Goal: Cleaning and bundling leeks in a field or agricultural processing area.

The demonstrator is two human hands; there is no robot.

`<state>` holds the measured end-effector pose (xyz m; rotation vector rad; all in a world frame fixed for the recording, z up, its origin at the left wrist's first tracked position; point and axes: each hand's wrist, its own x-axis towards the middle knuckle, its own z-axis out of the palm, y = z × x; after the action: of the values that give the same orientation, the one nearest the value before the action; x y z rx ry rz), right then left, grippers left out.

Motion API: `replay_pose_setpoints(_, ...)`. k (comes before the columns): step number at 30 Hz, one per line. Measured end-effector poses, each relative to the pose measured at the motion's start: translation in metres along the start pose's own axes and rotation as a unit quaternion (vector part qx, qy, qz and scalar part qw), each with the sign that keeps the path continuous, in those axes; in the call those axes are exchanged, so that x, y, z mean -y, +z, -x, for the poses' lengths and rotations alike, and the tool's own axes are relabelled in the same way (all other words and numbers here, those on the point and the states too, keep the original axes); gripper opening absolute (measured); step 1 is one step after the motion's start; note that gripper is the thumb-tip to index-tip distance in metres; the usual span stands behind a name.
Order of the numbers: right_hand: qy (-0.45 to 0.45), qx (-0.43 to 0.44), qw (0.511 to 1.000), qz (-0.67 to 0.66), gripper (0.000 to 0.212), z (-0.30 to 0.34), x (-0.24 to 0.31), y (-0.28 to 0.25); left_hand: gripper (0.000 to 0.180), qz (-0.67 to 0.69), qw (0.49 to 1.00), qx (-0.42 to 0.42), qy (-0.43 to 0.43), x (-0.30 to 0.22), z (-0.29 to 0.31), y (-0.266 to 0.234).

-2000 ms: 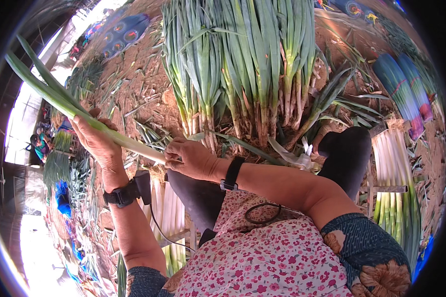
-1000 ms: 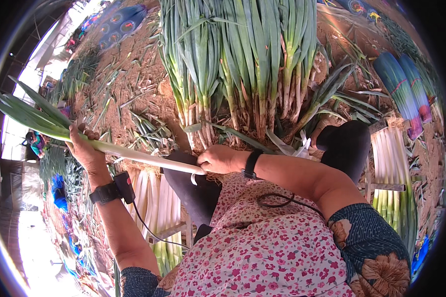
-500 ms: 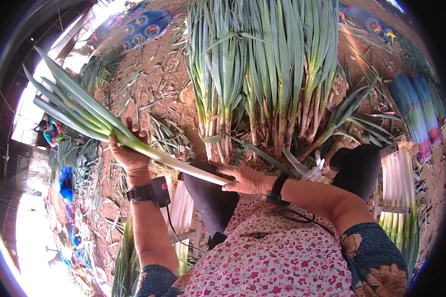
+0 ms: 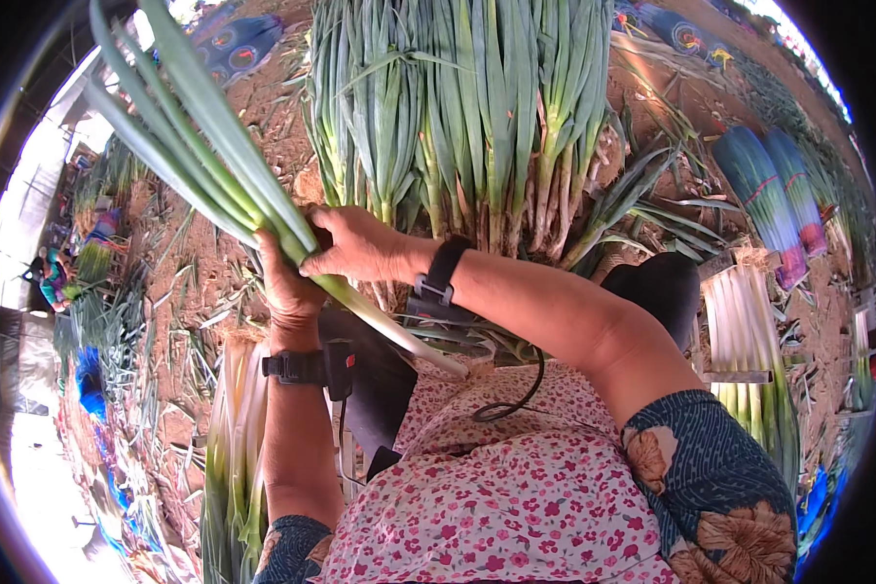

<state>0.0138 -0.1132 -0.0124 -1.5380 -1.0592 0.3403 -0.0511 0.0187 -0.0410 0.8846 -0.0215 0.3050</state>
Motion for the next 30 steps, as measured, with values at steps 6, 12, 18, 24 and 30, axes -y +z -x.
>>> replay_pose_setpoints(6,0.052,-0.011,0.997,0.051,0.034,0.016,-0.006,-0.001,0.04,-0.079,0.992,-0.1,0.019,0.013,0.0,0.0)
replay_pose_setpoints(12,0.032,-0.088,0.995,0.041,0.02,0.054,-0.013,-0.002,0.039,-0.116,0.984,-0.131,0.003,0.025,0.009,0.003)
replay_pose_setpoints(18,0.271,-0.257,0.927,0.019,0.017,0.163,-0.074,-0.058,0.033,-0.009,0.992,-0.12,0.045,-0.027,0.011,-0.048)
replay_pose_setpoints(24,0.279,0.123,0.904,0.3,0.035,0.239,-0.169,-0.085,0.043,0.06,0.998,-0.018,0.005,-0.019,0.006,-0.021)
replay_pose_setpoints(30,0.021,-0.027,0.996,0.079,0.031,0.076,-0.008,-0.014,0.052,-0.018,0.999,0.023,-0.02,-0.014,0.009,0.025)
